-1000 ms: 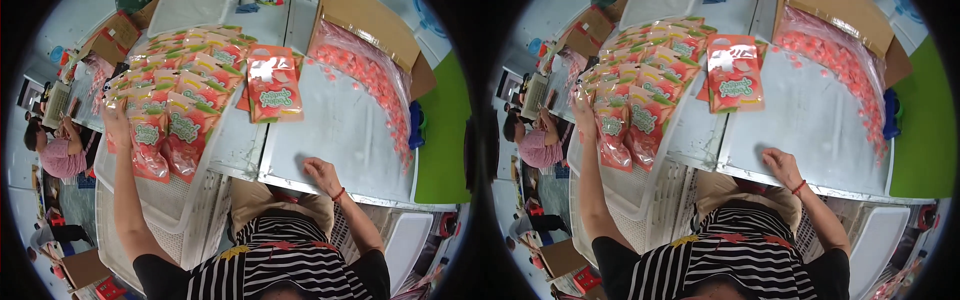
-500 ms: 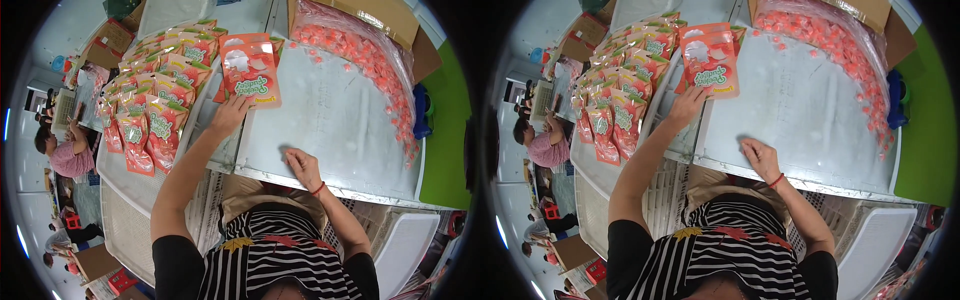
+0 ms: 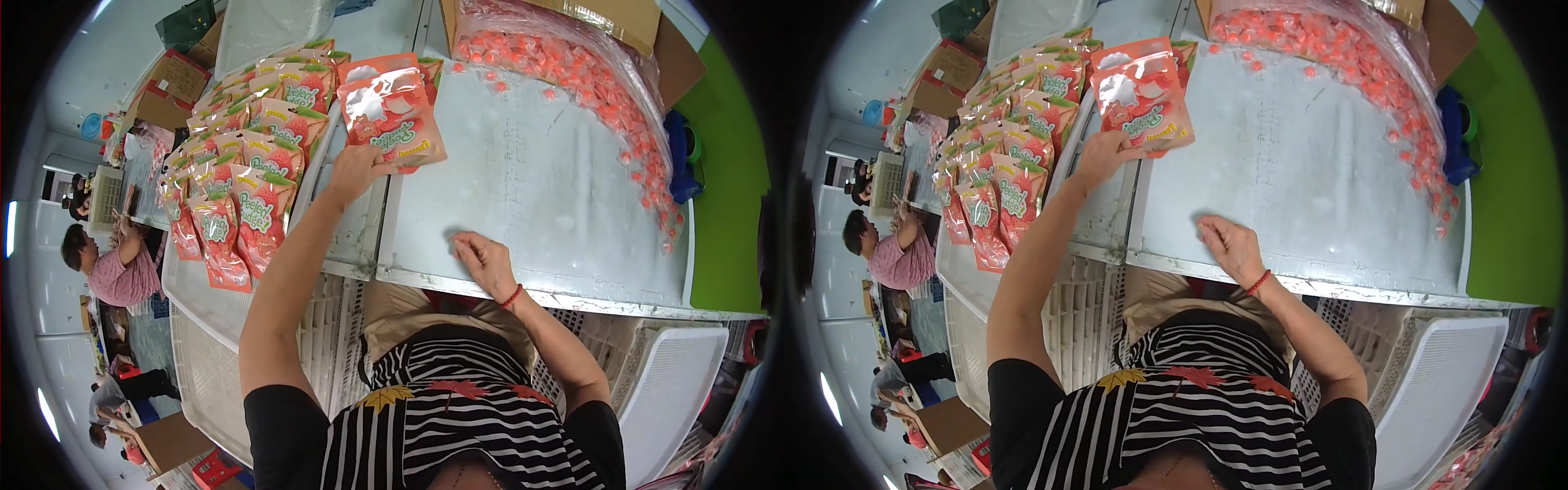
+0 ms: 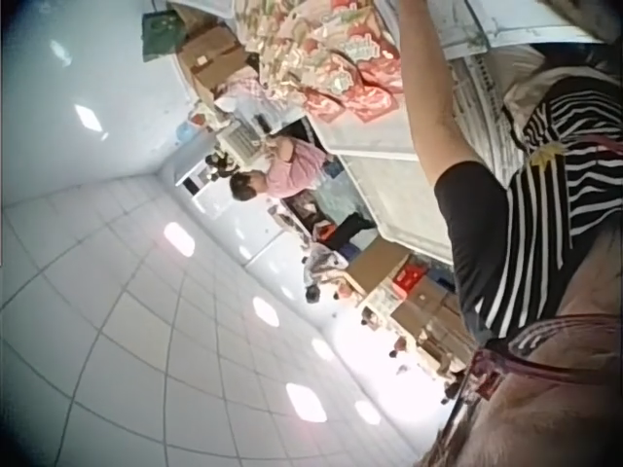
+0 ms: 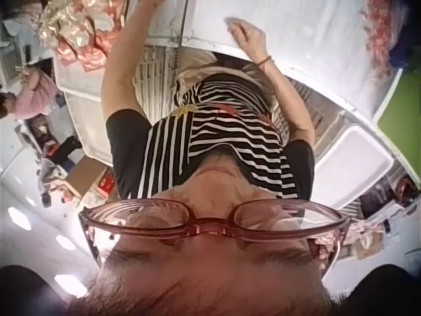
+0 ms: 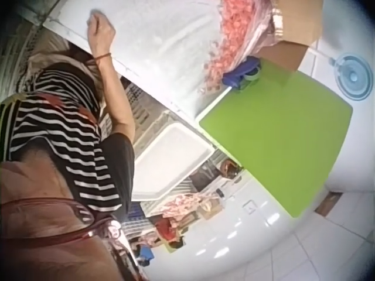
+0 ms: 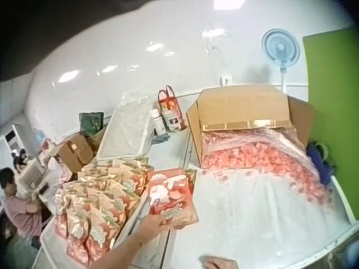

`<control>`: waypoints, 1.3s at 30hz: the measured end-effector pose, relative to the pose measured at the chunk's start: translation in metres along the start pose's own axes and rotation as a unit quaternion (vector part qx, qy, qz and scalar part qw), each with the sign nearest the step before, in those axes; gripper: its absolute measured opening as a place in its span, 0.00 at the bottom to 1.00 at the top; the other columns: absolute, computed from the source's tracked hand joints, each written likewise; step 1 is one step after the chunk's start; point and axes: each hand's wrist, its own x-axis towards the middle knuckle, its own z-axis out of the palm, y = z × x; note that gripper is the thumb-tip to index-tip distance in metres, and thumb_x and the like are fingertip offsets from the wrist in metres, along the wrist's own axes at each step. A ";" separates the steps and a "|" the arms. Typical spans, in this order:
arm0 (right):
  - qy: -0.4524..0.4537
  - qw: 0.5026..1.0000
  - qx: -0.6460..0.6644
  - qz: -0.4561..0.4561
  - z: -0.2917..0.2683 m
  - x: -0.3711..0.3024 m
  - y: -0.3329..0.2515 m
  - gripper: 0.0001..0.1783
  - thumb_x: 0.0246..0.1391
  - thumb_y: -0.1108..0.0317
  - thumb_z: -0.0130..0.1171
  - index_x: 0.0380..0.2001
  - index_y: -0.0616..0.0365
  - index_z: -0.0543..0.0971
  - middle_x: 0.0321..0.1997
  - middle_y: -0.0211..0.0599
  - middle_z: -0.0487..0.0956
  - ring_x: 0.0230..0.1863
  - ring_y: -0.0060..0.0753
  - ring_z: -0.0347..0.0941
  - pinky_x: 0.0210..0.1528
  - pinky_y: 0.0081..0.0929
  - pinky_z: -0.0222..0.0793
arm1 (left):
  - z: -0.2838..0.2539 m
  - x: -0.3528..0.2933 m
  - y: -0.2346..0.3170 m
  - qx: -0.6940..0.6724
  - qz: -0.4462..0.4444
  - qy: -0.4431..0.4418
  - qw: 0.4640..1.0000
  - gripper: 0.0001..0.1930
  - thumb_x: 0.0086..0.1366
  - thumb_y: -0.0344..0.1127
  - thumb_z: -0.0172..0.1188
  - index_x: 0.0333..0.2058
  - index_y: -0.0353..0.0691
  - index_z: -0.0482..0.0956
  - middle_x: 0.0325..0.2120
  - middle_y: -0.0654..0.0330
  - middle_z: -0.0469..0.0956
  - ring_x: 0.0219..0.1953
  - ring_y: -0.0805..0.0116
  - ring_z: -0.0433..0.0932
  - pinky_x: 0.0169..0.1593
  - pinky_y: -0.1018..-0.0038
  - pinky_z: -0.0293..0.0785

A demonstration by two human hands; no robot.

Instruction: Packing small pink candies into plastic pouches and organizing the pouches into trays.

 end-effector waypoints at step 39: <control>-0.082 0.770 0.590 0.229 -0.013 0.084 -0.044 0.18 0.62 0.70 0.43 0.53 0.67 0.67 0.54 0.44 0.71 0.55 0.36 0.69 0.60 0.36 0.65 | 0.024 -0.046 0.108 0.051 0.207 0.253 0.944 0.14 0.50 0.26 0.56 0.39 0.38 0.72 0.21 0.59 0.74 0.23 0.62 0.78 0.23 0.70 0.74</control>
